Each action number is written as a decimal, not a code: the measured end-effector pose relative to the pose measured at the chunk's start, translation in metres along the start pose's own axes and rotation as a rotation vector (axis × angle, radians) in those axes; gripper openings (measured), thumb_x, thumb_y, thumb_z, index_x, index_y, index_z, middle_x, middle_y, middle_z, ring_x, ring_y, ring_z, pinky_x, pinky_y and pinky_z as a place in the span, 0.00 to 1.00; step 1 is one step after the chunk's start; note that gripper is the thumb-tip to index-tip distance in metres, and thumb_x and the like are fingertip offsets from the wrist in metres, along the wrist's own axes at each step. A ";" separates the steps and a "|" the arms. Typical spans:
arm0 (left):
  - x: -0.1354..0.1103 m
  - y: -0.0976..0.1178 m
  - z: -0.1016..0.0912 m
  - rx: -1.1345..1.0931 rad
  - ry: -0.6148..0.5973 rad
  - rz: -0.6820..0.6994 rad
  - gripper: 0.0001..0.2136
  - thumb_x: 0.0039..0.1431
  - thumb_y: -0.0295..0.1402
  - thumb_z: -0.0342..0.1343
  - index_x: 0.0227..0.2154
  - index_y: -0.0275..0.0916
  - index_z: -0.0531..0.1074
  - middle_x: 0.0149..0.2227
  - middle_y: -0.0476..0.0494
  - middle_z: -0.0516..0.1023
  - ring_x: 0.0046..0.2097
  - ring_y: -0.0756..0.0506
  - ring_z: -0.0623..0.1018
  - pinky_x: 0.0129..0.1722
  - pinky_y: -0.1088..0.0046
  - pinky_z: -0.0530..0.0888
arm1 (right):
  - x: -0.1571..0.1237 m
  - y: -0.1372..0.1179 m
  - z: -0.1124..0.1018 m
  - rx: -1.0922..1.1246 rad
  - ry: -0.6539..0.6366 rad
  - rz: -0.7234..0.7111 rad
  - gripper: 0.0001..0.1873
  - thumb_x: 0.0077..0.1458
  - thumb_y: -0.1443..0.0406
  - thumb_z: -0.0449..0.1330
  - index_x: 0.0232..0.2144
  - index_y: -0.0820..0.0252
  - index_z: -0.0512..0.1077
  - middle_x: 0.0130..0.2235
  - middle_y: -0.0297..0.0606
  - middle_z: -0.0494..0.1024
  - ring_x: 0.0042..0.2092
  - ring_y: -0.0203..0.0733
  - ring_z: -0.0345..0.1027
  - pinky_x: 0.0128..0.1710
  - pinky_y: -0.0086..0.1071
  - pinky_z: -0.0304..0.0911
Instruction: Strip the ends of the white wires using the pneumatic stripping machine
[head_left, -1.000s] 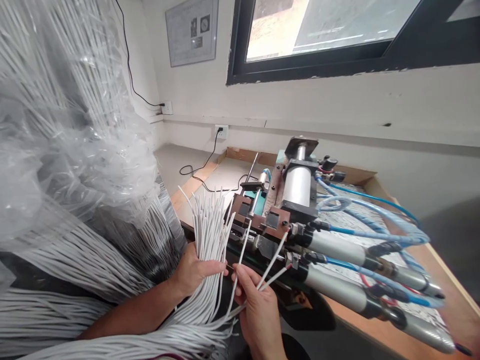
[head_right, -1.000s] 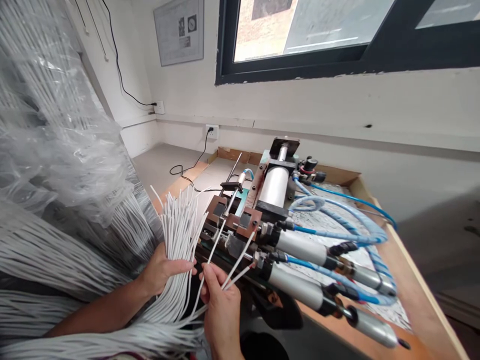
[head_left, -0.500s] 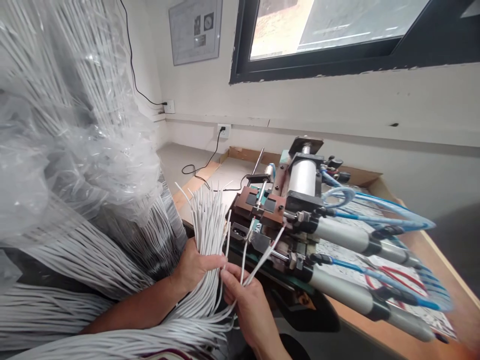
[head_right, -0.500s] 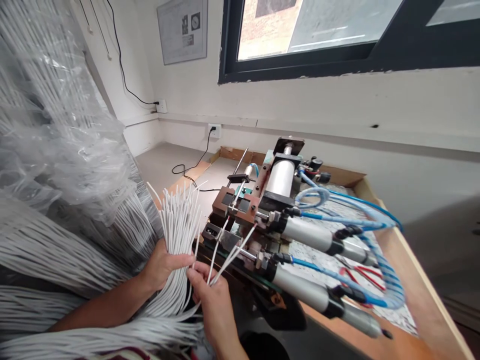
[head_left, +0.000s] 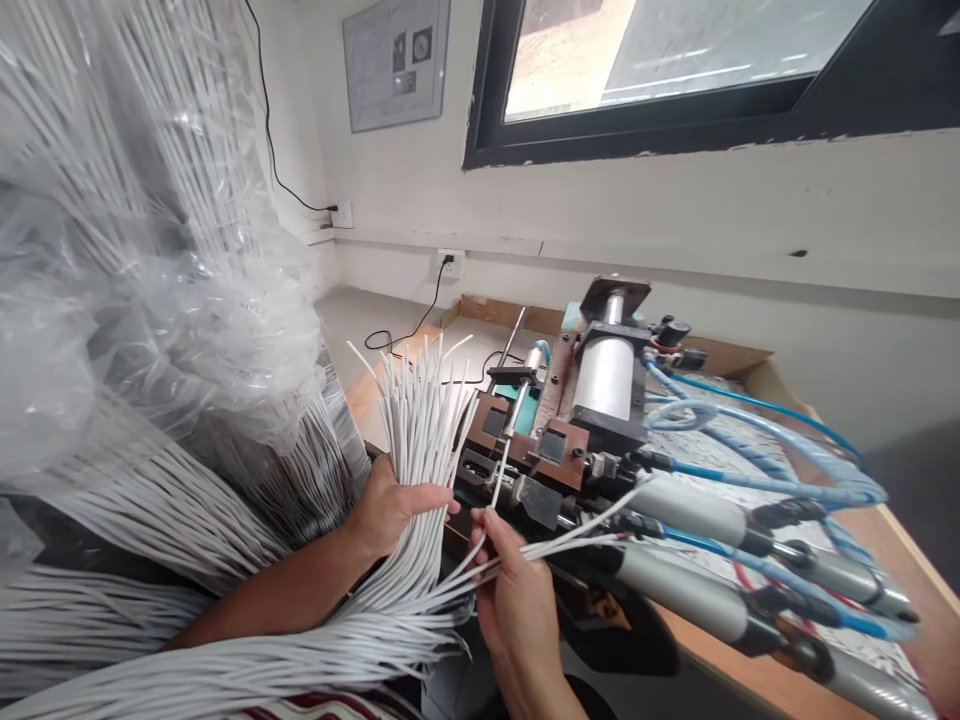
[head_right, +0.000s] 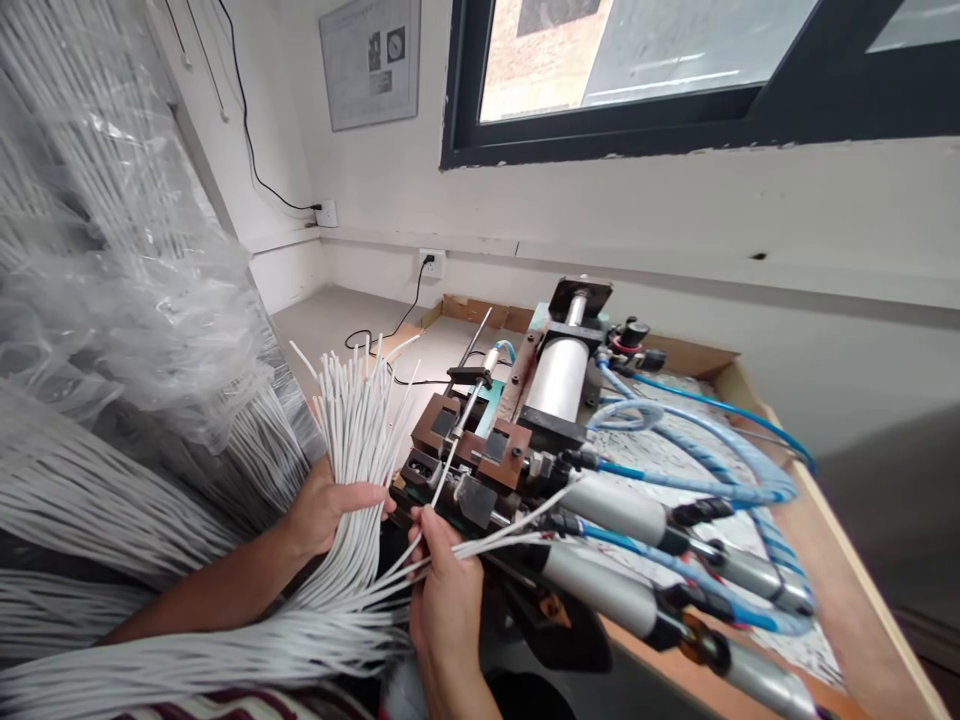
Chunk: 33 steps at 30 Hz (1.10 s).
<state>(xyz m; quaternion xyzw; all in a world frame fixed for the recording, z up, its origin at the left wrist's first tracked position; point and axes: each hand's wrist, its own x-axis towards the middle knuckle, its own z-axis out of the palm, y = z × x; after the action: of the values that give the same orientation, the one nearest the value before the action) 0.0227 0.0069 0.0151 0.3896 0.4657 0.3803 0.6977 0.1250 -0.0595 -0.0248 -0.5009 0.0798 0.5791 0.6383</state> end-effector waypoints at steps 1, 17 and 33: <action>0.001 0.001 0.000 0.007 0.005 0.005 0.08 0.35 0.25 0.61 0.24 0.32 0.72 0.20 0.49 0.73 0.22 0.49 0.74 0.23 0.74 0.70 | 0.001 -0.001 0.001 0.018 0.001 0.021 0.16 0.25 0.60 0.72 0.20 0.64 0.75 0.18 0.32 0.70 0.20 0.29 0.57 0.18 0.23 0.50; -0.008 -0.018 -0.001 0.202 -0.114 0.099 0.06 0.38 0.24 0.61 0.24 0.33 0.71 0.22 0.50 0.71 0.26 0.51 0.69 0.26 0.76 0.67 | -0.002 0.005 0.002 -0.127 -0.151 -0.093 0.18 0.30 0.58 0.71 0.26 0.62 0.76 0.23 0.33 0.72 0.25 0.33 0.58 0.27 0.29 0.55; -0.006 -0.013 0.000 0.076 -0.046 0.021 0.08 0.36 0.24 0.61 0.24 0.33 0.72 0.22 0.49 0.73 0.24 0.49 0.72 0.26 0.73 0.71 | 0.005 0.003 -0.003 -0.019 -0.035 -0.070 0.15 0.28 0.61 0.70 0.23 0.63 0.76 0.21 0.33 0.71 0.23 0.34 0.59 0.24 0.28 0.55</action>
<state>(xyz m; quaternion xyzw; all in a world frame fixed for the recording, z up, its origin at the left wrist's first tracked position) 0.0227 -0.0038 0.0061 0.4293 0.4596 0.3605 0.6889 0.1259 -0.0593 -0.0312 -0.4991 0.0453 0.5660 0.6546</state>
